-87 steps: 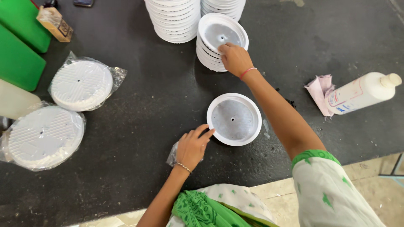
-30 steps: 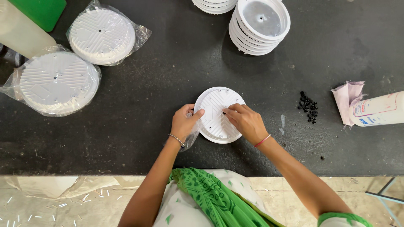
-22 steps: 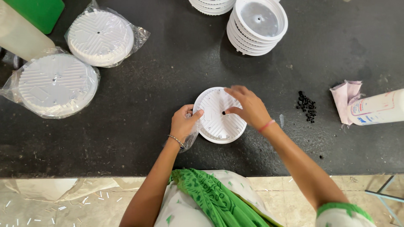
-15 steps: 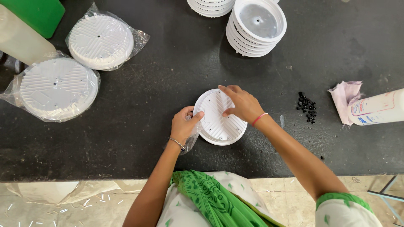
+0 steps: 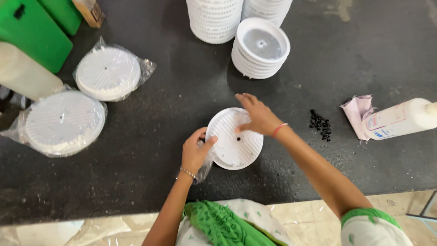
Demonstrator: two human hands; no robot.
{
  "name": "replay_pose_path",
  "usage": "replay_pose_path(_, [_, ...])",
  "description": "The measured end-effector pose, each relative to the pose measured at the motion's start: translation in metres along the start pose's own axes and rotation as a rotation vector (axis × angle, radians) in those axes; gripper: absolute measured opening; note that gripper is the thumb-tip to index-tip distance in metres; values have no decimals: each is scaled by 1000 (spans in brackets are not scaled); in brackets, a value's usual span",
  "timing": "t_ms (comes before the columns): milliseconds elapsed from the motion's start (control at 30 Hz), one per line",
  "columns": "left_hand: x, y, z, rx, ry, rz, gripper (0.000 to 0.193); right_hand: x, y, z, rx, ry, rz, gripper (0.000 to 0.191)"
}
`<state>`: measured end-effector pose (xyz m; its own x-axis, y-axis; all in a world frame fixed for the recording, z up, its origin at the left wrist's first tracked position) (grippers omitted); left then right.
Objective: The person unwraps a plastic film sheet, places a round white plastic lid on it, and wraps the film around the lid, pressing the edges down. The wrapped lid is stacked with other wrapped lids, and the person repeats the wrapping cycle for additional lids.
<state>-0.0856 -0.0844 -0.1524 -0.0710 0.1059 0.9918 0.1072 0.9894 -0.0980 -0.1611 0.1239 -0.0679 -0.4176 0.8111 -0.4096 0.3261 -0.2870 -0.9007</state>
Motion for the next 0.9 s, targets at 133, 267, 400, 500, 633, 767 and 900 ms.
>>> replay_pose_path(133, [63, 4, -14, -87, 223, 145, 44, 20, -31, -21, -274, -3, 596, 51])
replay_pose_path(267, [110, -13, -28, 27, 490, 243, 43, 16, -87, -51, -145, -8, 431, 27])
replay_pose_path(400, [93, -70, -53, 335, 423, 248, 33, 19, -159, -56, 282, -20, 285, 26])
replay_pose_path(500, [73, -110, -91, 569, 398, 436, 34, 25, -181, -32, 526, -88, 56, 22])
replay_pose_path(633, [47, -108, -129, 523, 188, 1058, 52, 45, -152, 22, 676, -152, -256, 15])
replay_pose_path(767, [29, -108, -179, 577, 93, 1164, 50, 87, -124, 54, 662, -161, -461, 11])
replay_pose_path(900, [-10, -163, -235, 779, -109, 913, 40, 112, -97, 69, 555, -143, -574, 10])
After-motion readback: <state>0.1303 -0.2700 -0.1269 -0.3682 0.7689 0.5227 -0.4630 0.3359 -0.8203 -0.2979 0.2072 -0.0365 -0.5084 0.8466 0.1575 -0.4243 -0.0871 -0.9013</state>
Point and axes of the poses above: each hand's wrist, its own z-axis towards the middle knuckle, its own y-axis out of the palm, x = y × z, the point moved 8 cm from there along z, towards the middle knuckle, and after that the axes turned 9 degrees about -x, right-handed, at the moved point
